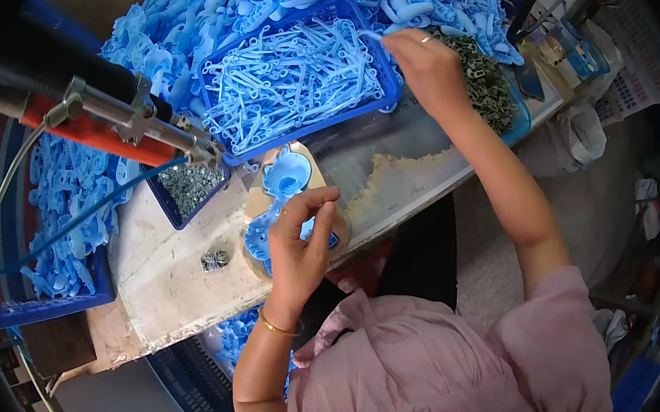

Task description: Assembling blue plastic toy parts using a pneumatic screwdriver and organizing them into bins.

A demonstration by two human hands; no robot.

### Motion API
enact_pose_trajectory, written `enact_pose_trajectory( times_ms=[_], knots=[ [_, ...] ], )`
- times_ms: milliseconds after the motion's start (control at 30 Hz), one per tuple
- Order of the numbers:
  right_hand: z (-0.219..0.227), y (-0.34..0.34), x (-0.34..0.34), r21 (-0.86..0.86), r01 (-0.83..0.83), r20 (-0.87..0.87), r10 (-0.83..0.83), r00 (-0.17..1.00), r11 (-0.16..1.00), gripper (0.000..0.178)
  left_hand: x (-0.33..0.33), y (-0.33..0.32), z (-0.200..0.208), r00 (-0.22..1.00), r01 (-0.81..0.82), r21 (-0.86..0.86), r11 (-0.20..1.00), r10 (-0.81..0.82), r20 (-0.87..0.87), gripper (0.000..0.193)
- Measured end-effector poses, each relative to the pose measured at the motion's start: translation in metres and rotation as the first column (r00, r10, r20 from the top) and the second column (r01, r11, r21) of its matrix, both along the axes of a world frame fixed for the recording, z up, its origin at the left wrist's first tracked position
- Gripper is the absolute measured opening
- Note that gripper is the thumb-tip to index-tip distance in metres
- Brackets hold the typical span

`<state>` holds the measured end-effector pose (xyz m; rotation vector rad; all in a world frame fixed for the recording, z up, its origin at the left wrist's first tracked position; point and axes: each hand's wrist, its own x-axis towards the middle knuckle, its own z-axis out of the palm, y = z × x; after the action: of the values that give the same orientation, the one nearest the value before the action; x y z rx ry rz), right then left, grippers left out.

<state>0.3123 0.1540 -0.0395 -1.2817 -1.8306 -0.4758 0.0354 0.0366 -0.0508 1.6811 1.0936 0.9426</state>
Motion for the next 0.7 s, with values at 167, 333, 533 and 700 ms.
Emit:
enact_pose_trajectory(
  times_ms=[167,333,533,700],
  knots=[
    [0.021,-0.016,-0.004,-0.164,0.075,-0.270,-0.117,0.956,0.984,0.012,0.010,0.002,0.003,0.996,0.015,-0.150,0.989,-0.001,0.090,0.024],
    [0.006,-0.074,-0.066,-0.165,-0.774,-0.982,-0.028,0.187,0.612,0.014,0.025,0.008,0.009,0.865,-0.067,-0.319,0.945,0.214,0.454,0.050],
    [-0.010,-0.101,-0.065,-0.461,-0.758,-0.860,-0.024,0.509,0.461,0.014,0.017,0.012,-0.002,0.800,-0.047,-0.373,0.927,0.259,0.542,0.034],
    [0.001,-0.042,0.080,-0.322,0.279,-0.110,-0.329,0.938,0.905,0.016,0.004,0.006,0.007,0.844,-0.097,-0.363,0.927,0.270,0.464,0.027]
  ],
)
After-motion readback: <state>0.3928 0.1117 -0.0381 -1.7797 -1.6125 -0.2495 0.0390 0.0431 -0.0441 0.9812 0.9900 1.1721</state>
